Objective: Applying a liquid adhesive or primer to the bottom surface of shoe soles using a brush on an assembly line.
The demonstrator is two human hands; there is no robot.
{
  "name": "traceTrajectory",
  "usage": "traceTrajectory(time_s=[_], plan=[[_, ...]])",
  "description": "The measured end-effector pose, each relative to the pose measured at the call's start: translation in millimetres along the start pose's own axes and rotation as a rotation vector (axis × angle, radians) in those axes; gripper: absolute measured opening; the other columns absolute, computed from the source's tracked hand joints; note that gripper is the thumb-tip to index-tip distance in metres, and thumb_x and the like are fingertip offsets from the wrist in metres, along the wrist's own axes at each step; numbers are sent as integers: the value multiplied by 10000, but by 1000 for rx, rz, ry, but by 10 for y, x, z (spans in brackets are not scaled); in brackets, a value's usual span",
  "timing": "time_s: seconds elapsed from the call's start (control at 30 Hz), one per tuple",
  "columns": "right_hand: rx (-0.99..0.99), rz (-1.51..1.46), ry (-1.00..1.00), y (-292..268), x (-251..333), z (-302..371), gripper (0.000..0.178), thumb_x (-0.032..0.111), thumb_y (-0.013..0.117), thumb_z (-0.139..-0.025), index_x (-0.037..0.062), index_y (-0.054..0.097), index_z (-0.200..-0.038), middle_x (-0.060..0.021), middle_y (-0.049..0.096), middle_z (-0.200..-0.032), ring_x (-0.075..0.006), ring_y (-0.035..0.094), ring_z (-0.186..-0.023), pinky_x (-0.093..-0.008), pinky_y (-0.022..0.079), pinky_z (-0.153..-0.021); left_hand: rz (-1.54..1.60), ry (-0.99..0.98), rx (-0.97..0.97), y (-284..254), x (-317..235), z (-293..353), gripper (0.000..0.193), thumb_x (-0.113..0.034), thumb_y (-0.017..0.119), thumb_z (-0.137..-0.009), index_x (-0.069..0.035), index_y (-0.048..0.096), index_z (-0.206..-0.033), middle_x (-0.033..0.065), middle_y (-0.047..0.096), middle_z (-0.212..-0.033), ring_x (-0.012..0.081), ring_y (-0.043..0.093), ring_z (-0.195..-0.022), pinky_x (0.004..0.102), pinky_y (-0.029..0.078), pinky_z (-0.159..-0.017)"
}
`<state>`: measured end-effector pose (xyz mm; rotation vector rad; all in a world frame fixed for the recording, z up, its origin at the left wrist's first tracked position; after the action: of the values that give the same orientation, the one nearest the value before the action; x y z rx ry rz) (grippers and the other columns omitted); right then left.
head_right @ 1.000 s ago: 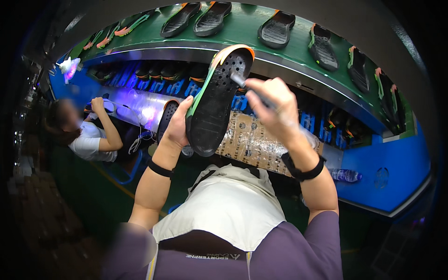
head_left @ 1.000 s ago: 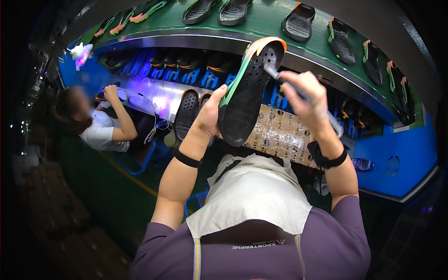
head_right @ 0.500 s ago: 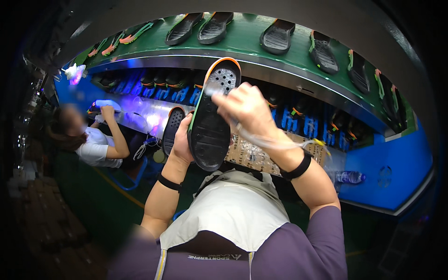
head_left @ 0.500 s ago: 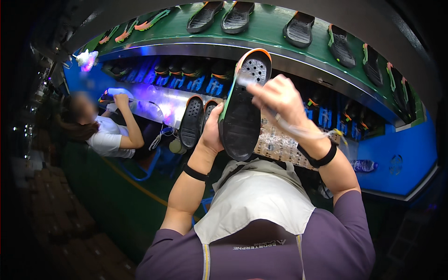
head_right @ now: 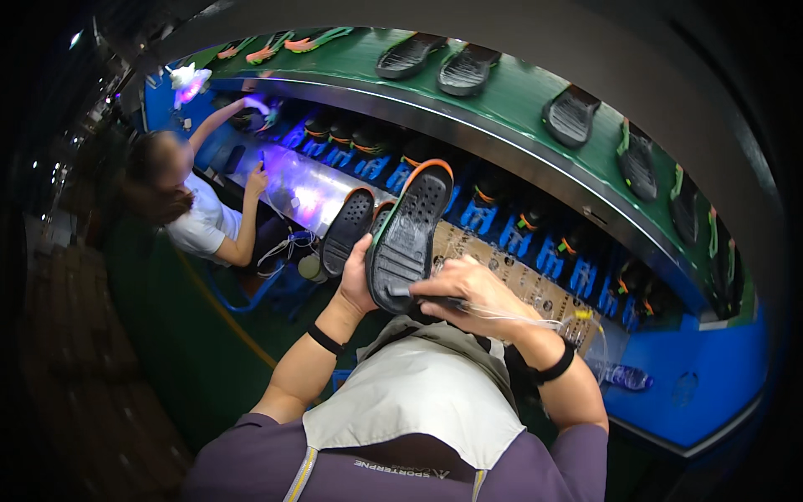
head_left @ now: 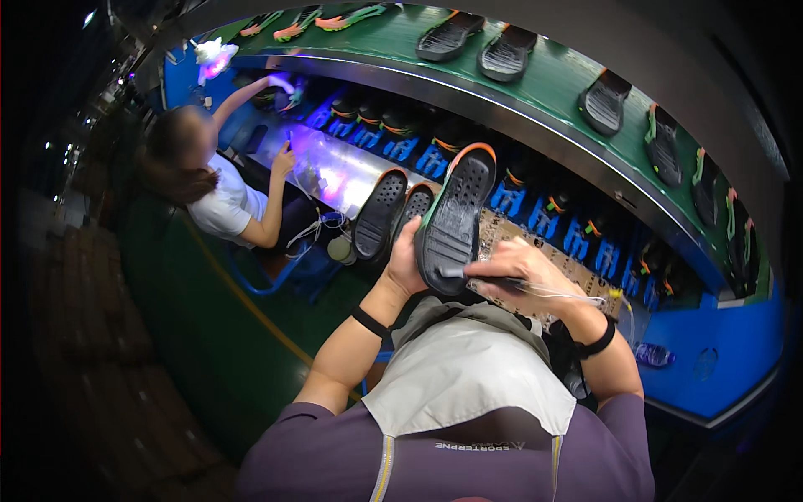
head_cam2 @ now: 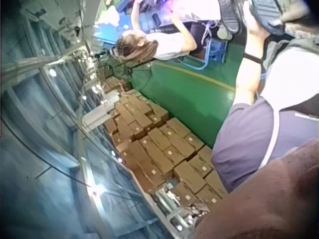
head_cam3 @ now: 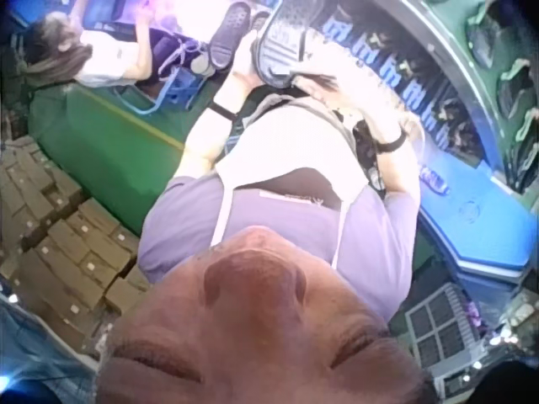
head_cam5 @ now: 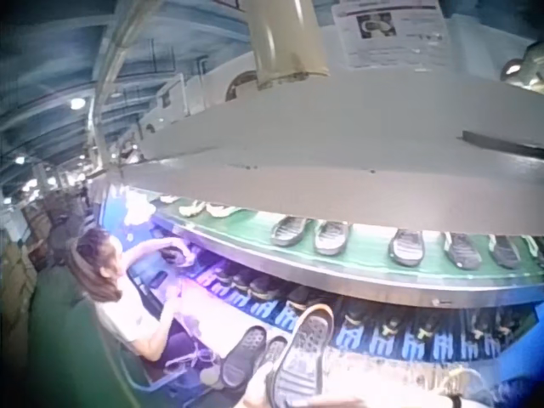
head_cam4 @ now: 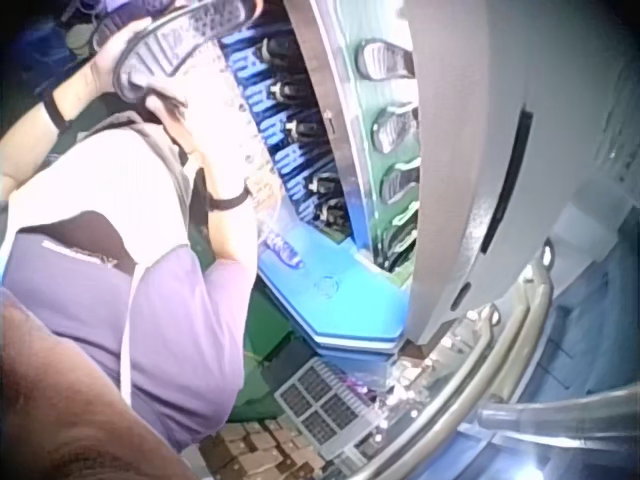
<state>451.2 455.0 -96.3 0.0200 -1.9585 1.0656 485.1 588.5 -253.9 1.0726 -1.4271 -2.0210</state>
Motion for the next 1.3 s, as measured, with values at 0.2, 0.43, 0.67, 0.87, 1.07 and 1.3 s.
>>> traceTrajectory(time_s=[0.2,0.43,0.67,0.87,1.07,1.3], plan=[[-517,-217,332,-419,-335,450,317,50,747,-937,14,746,-1252,-90,735,-952,-168,604,-774,-300,468,-694,-67,6,117,269,-588,-58,831,-626,367,-1044,1,416,-1587,270,598,-1457,446,667,-1229,595,552,-1052],[-481,-182,398,-283,-458,447,299,87,751,-950,-1,747,-1236,-128,732,-971,-203,665,-829,-313,516,-763,-84,260,375,966,-2383,-1096,971,-750,230,-1053,65,419,-1545,347,557,-1432,498,606,-1268,538,573,-1013],[-532,-210,520,-168,-768,639,305,93,739,-951,12,746,-1245,-114,733,-959,-189,665,-810,-311,517,-757,-693,792,-492,126,-2937,-1330,631,-381,581,-1072,97,485,-1473,318,616,-1372,422,688,-1194,477,576,-1019],[-549,-268,676,-110,-1055,730,325,96,725,-951,11,735,-1265,-105,743,-1000,-167,674,-827,-296,525,-781,-1795,1161,-791,585,-3511,-1491,698,-435,759,-878,63,644,-1352,335,645,-1309,471,607,-1262,490,479,-1113],[-507,-226,692,-116,-1180,546,309,105,729,-960,7,737,-1253,-101,746,-1007,-163,673,-836,-299,525,-790,-2318,824,-692,380,-4083,-2369,733,-483,770,-850,-31,629,-1409,376,590,-1367,445,591,-1317,514,494,-1101],[-538,-249,883,-106,-1517,560,337,164,752,-961,11,743,-1261,-99,772,-1064,-146,688,-923,-307,552,-845,-2469,774,-648,413,-4350,-2725,497,-430,726,-901,-73,735,-1245,265,740,-1162,380,714,-1138,491,564,-997]])
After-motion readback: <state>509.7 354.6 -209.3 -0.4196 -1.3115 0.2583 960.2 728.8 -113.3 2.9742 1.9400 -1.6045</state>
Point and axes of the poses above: each hand's wrist, its own z-axis away from the middle knuckle, its own y-axis out of the palm, x = y × z, the point moved 9 cm from there along -z, towards the middle knuckle
